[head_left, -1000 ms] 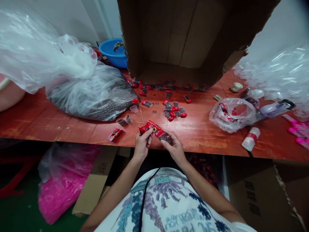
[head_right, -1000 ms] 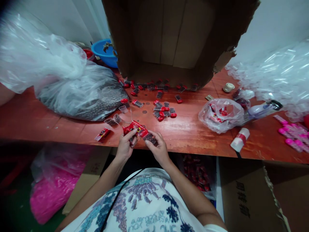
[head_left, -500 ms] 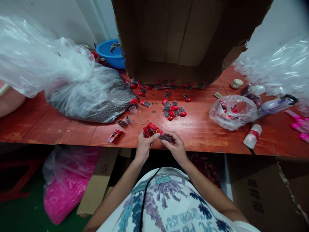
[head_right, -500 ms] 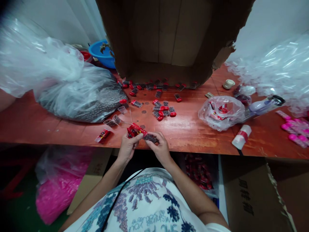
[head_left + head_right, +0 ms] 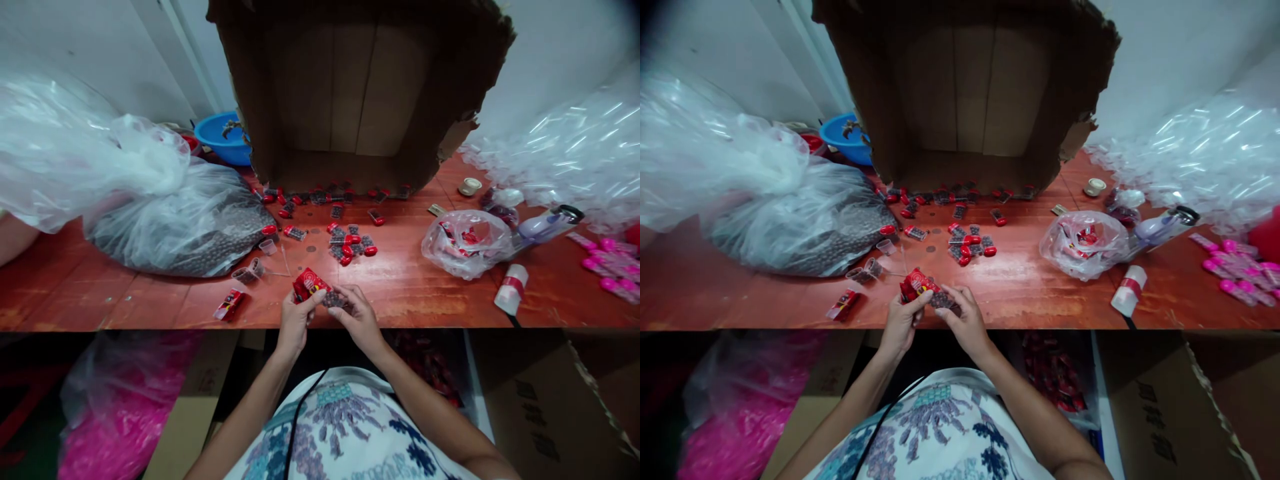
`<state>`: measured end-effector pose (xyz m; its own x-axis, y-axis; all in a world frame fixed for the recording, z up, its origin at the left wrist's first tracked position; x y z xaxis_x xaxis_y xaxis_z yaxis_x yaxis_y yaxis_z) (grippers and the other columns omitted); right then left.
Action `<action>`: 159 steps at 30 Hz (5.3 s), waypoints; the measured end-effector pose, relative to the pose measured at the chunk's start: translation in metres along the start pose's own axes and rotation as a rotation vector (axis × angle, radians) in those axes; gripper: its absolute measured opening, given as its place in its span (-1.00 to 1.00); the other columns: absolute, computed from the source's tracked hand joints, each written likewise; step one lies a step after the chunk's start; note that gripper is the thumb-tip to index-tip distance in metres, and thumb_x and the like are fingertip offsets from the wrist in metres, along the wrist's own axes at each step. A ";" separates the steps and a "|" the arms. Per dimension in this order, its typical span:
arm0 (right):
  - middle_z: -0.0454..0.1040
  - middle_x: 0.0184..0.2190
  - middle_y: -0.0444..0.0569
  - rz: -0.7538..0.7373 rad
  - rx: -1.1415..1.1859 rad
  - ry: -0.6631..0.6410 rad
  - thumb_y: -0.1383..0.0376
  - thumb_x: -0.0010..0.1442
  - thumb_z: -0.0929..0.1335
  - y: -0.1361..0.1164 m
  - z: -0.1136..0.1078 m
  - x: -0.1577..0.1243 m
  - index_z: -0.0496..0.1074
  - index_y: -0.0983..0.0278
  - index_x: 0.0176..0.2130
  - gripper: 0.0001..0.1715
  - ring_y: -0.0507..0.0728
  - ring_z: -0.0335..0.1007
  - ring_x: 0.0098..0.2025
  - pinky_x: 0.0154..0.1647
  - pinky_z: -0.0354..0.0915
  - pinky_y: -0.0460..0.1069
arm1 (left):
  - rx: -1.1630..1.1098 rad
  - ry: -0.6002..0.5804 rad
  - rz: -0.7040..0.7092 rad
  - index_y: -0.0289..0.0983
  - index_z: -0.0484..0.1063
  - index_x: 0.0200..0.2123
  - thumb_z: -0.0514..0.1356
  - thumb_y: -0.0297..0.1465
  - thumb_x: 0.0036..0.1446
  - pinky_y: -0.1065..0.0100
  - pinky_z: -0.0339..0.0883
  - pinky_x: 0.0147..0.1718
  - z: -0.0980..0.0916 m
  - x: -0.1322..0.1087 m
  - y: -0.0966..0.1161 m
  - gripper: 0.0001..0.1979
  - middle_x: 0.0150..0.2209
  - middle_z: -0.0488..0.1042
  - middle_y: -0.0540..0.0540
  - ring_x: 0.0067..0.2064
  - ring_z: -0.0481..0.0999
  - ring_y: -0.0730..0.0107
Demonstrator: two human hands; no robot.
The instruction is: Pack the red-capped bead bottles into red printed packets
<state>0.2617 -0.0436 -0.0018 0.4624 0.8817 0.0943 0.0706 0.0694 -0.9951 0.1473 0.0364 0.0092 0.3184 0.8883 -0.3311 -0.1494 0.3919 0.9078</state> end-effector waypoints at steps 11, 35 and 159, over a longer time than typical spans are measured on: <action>0.24 -0.05 -0.02 -0.101 -0.151 -0.045 0.31 0.16 0.34 -0.007 -0.008 -0.003 0.31 0.03 0.11 -0.49 0.13 0.31 -0.04 -0.09 0.37 0.02 | 0.048 -0.008 -0.044 -0.30 0.30 -0.58 0.40 -0.30 -0.24 0.52 -0.14 -0.74 0.002 0.003 0.002 -0.67 -0.72 0.21 0.14 -0.70 0.10 0.64; 0.40 -0.13 0.00 -0.137 -0.439 0.083 0.23 0.06 0.42 0.003 -0.035 0.029 0.48 0.14 -0.12 -0.67 0.20 0.28 -0.03 0.07 0.19 0.13 | -0.405 -0.146 -0.353 -0.28 0.48 -0.12 0.20 -0.36 0.07 0.39 0.42 -0.45 -0.002 0.008 -0.012 -0.72 -0.14 0.53 -0.21 -0.35 0.53 0.38; 0.51 -0.28 -0.09 0.216 0.245 0.160 0.11 0.09 0.37 0.006 -0.020 0.022 0.44 0.25 -0.07 -0.57 -0.02 0.40 -0.52 -0.57 0.42 -0.10 | -0.212 0.108 -0.065 -0.35 0.43 -0.52 0.43 -0.31 -0.29 0.58 -0.09 -0.80 0.016 0.023 -0.015 -0.69 -0.69 0.33 0.09 -0.72 0.21 0.67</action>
<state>0.2905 -0.0328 -0.0052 0.5777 0.8051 -0.1348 -0.2485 0.0161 -0.9685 0.1718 0.0470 -0.0081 0.2332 0.8754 -0.4234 -0.3282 0.4808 0.8131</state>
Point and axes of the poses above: each hand's wrist, its own x-axis towards the middle knuckle, its own z-axis out of the palm, y = z × x, the point moved 4 cm from there along x, towards the middle knuckle
